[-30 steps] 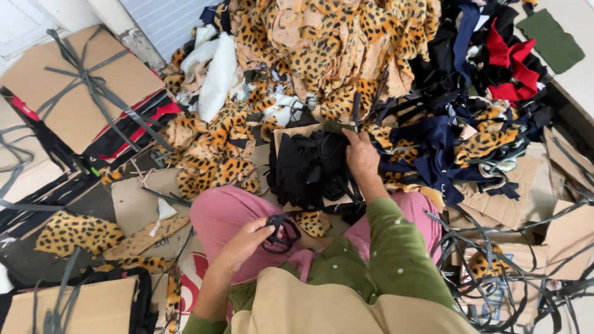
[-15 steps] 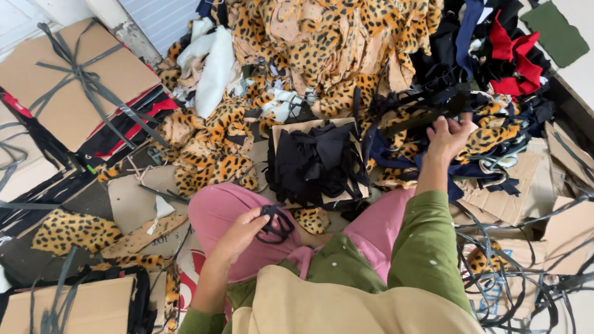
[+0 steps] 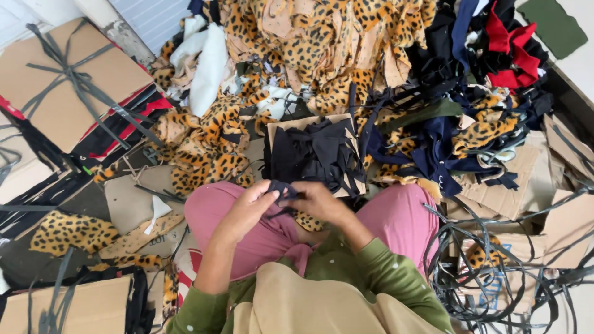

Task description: The person gathers black fabric strips by hand from a pile of textile remnants and stacks them onto a piece of cardboard resting on their lap.

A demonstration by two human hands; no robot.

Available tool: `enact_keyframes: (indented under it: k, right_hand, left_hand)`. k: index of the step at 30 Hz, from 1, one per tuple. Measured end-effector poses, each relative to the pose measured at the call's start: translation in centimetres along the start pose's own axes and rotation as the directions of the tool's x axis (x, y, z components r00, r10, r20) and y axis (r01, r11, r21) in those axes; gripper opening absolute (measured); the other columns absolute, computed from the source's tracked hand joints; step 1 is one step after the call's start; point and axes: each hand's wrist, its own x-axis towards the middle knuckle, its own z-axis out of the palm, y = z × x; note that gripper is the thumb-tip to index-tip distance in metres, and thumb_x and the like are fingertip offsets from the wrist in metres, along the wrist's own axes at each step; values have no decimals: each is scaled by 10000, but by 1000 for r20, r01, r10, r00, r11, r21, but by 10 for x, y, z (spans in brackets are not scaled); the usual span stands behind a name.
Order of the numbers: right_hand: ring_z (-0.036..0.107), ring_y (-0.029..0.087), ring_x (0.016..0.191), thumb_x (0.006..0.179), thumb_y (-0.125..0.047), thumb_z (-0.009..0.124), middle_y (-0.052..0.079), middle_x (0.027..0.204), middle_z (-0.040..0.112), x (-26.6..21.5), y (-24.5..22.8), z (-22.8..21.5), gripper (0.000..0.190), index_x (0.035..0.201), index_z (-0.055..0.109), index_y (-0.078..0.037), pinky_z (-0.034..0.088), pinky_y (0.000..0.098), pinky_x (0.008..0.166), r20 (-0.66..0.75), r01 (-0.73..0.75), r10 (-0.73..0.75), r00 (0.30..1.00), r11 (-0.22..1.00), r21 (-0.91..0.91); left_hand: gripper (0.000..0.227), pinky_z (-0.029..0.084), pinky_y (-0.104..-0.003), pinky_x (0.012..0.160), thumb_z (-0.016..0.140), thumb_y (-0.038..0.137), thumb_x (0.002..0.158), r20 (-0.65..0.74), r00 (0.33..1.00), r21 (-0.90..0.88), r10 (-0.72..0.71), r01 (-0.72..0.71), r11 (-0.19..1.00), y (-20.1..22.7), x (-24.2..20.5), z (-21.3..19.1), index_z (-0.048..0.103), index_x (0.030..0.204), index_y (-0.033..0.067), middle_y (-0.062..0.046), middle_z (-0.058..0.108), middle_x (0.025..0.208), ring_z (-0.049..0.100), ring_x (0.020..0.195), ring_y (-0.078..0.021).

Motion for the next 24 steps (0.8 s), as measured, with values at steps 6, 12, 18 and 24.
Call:
enact_keyframes:
  k: [6,12,18,24]
  right_hand:
    - [632,85,639,860,39,704,15,728,694,-7,-1,-72,248,1084,721,-64,573,221,630,-72,-205,218,973,967,150]
    - [725,156,641,836,10,734,116,818,702,-10,32,-113,258,1091,701,-8,639,235,583,-243,-383,441,864,889,251]
    - [737,184,566,810,-144,827,141,694,727,-11,49,-127,235,1021,758,-67,639,251,511,-360,-633,603,712,773,43]
    - [661,297,1191,829,-339,799,99,1264,715,-19,46,-123,607,1408,621,-297,564,444,969,-489,-624,424,763,679,-386]
  left_hand:
    - [189,456,-386,1053,652,139,964,-15,990,50,142,-141,989,11,13,19,749,1116,84,-76,676,1139,594,1181,-211]
    - [454,298,-553,1182,614,228,986,98,994,11,-46,46,999,16,36,40,547,1423,125,-173,369,1588,322,1492,-359]
    - [557,223,-620,1189,591,211,996,102,983,-10,-154,156,988,-12,42,31,437,1529,158,-254,203,1639,181,1521,-413]
    - [534,220,-581,1209,561,176,991,32,983,-23,-182,183,983,-4,34,25,463,1513,123,-277,314,1597,252,1502,-414]
